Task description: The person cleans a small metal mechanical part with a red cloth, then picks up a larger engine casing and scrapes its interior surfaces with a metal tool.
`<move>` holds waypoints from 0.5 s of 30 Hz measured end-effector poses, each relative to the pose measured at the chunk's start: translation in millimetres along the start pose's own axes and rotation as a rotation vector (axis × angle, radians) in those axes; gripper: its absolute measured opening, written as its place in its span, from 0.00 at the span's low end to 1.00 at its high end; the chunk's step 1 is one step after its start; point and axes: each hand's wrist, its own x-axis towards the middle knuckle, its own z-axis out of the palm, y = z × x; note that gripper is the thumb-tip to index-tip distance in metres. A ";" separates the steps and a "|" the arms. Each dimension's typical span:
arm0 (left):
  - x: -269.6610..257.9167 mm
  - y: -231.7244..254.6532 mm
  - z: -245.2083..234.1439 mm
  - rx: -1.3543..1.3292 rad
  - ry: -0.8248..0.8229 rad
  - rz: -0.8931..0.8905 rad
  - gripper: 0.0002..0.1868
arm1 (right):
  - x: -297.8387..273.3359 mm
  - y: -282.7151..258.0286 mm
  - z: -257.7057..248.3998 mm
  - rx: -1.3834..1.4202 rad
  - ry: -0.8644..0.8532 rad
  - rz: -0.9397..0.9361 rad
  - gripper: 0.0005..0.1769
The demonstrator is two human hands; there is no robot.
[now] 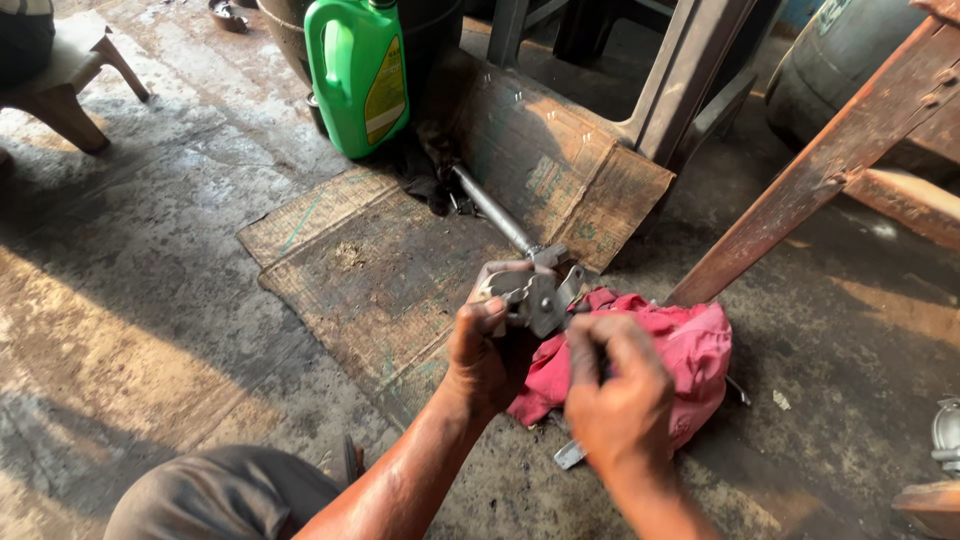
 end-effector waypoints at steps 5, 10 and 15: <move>-0.3 3.3 5.6 0.039 0.003 -0.025 0.31 | 5.4 3.7 -0.8 -0.010 0.006 0.063 0.02; 0.3 4.1 13.2 0.023 -0.027 -0.036 0.33 | 14.7 -2.0 -6.1 0.038 0.024 -0.114 0.07; 0.0 3.6 13.6 0.048 -0.037 -0.042 0.33 | 16.0 -13.6 -6.8 0.020 0.014 -0.011 0.07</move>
